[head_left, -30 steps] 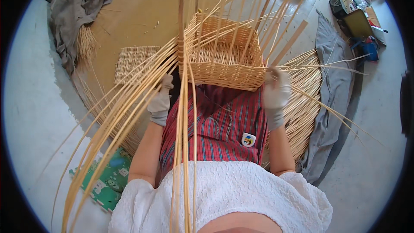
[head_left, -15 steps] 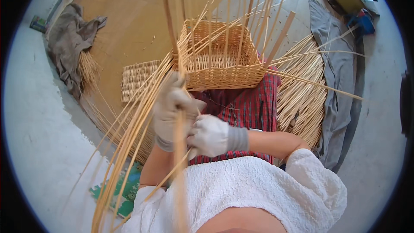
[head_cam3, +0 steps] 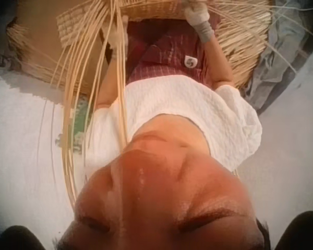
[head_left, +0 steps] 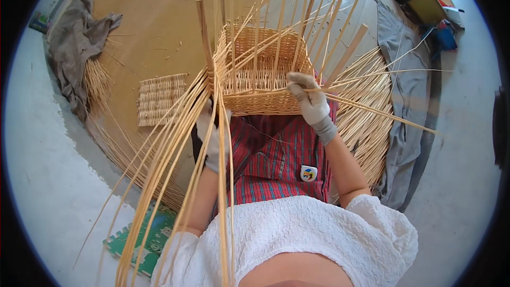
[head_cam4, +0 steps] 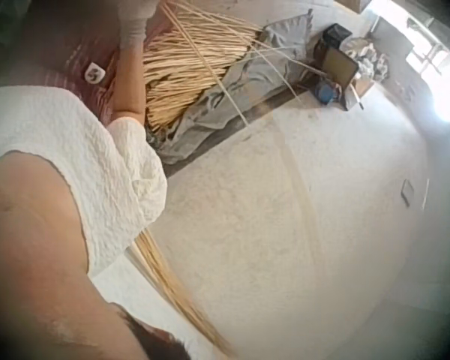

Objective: The person weaves a basket by hand using thin wooden strips. They interlace the strips through vertical stakes, periodically rotate the basket, and use a small hammer to tighten the weave. The basket grows in height as the person continues weaving.

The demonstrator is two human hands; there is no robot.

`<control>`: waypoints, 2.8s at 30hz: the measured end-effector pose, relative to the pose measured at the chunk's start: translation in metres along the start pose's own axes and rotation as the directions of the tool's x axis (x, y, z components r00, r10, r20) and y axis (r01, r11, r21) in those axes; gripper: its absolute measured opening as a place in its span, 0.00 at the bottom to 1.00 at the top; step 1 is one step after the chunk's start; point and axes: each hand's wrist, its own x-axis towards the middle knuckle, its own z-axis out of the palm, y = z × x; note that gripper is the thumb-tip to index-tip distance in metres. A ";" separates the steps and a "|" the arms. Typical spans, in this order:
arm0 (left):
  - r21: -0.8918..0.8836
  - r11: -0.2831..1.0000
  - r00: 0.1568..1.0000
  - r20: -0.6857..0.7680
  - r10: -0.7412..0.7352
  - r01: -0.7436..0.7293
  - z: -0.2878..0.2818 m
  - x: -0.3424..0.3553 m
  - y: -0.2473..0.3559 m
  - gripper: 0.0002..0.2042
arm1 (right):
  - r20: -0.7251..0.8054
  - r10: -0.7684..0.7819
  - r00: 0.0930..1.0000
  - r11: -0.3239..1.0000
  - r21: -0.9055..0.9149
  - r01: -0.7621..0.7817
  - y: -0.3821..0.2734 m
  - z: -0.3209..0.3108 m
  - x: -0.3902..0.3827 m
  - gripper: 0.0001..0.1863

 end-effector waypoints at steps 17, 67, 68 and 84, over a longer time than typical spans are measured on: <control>-0.121 0.972 0.975 0.124 -0.184 0.199 0.016 0.051 -0.048 0.25 | -0.023 -0.253 0.967 0.911 -0.342 0.230 -0.059 0.073 0.049 0.15; -0.007 0.952 0.951 0.034 0.307 -0.307 0.109 0.058 0.038 0.17 | -0.568 0.210 0.796 0.966 0.248 -0.078 -0.008 -0.045 -0.034 0.04; -0.011 0.975 0.954 0.205 0.218 -0.220 0.120 0.059 0.042 0.17 | -0.572 0.251 0.781 0.940 0.337 -0.056 -0.004 -0.054 -0.039 0.05; 0.214 0.972 0.895 0.408 -0.180 0.098 0.169 0.053 0.016 0.13 | -0.537 -0.023 0.843 0.999 0.013 0.036 -0.030 -0.046 -0.063 0.14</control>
